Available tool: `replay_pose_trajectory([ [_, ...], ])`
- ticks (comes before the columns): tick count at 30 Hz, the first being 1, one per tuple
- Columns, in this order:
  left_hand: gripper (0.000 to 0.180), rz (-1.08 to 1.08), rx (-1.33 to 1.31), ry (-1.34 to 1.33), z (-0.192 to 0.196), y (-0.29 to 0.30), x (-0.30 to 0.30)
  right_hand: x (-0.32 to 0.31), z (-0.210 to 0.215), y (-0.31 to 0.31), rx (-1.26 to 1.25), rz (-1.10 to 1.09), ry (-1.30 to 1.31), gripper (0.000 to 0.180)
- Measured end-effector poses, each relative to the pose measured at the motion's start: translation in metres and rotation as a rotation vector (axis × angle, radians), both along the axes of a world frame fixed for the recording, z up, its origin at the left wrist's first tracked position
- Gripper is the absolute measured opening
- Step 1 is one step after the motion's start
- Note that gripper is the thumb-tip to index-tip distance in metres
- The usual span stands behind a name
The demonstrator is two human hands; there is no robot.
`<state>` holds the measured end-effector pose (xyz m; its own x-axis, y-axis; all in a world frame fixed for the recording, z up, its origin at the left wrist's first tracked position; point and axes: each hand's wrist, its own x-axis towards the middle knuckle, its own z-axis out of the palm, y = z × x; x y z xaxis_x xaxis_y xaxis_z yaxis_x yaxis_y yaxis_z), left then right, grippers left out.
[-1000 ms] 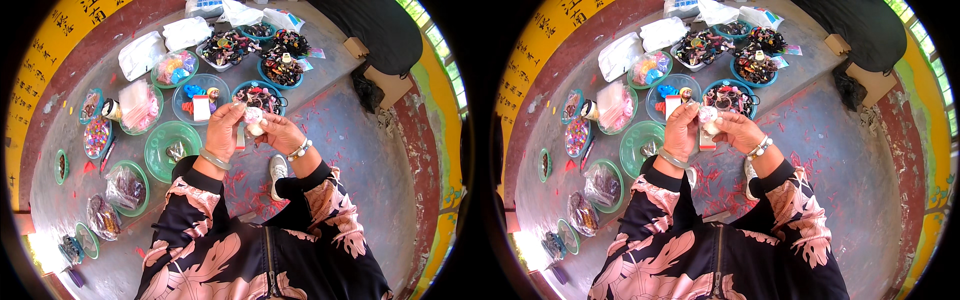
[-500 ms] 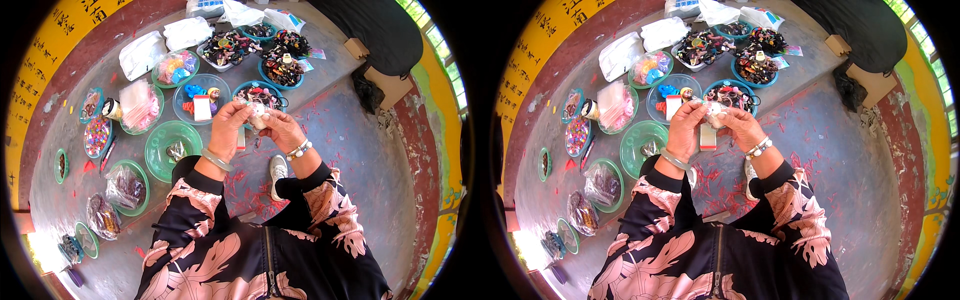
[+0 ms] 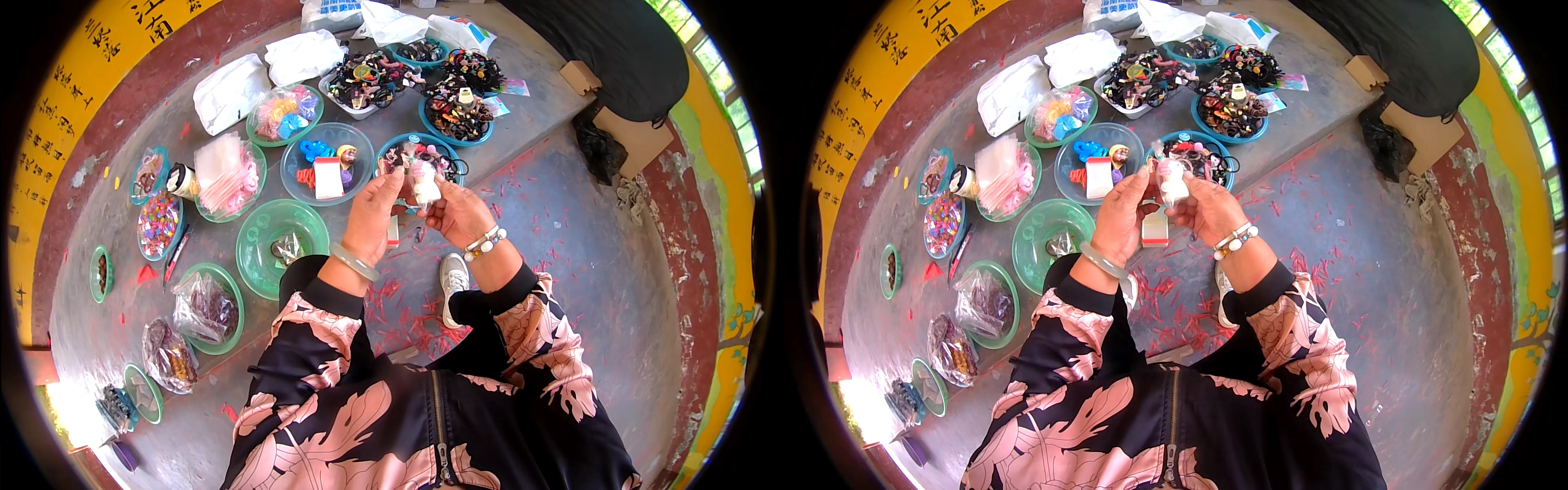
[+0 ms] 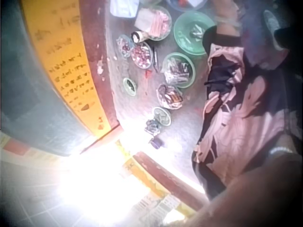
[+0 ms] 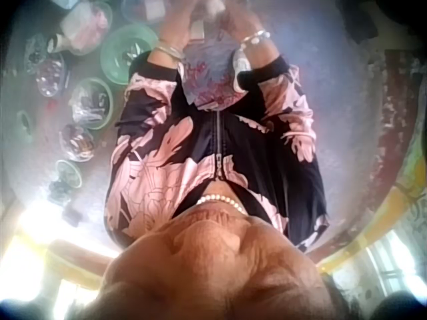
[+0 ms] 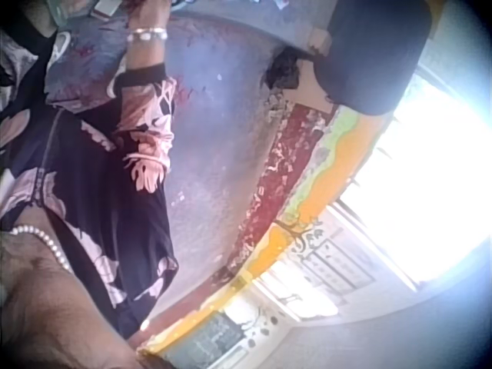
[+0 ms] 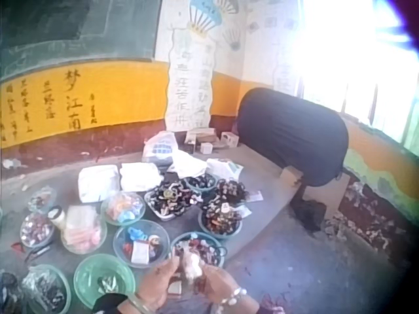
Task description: The person sits on the floor and sorts through various hair accessories, including hair clips and small toys. They pick up items from bowls, place them into small plastic bags, and seal the bags.
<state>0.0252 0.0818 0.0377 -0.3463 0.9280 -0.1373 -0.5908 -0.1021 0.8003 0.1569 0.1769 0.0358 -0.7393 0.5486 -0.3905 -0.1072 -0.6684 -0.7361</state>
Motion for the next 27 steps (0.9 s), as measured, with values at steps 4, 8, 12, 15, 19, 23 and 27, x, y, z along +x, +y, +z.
replay_pose_trajectory([
  [4,0.022,-0.029,0.076,0.091,0.004,0.001,0.006,0.002,-0.003,0.005,0.034,-0.066,0.019,0.027],
  [8,0.027,-0.012,0.059,0.204,-0.003,0.003,0.009,0.003,-0.004,0.001,0.292,-0.125,-0.027,0.026],
  [12,0.03,0.003,0.042,0.178,-0.003,0.002,0.009,0.0,0.004,-0.006,0.414,-0.179,-0.103,0.024],
  [15,0.028,0.126,0.033,0.225,-0.012,0.006,0.009,-0.002,-0.001,-0.005,0.551,-0.231,-0.098,0.024],
  [19,0.029,0.03,-0.044,0.169,-0.014,0.004,0.007,-0.005,-0.001,-0.007,1.017,-0.307,-0.235,0.025],
  [23,0.026,-0.086,0.045,-0.069,-0.001,0.002,0.008,-0.008,0.009,-0.012,1.566,-0.399,-0.325,0.033],
  [27,0.02,0.0,0.071,-0.209,-0.007,0.003,0.003,-0.01,0.013,-0.016,1.681,-0.304,-0.272,0.044],
])
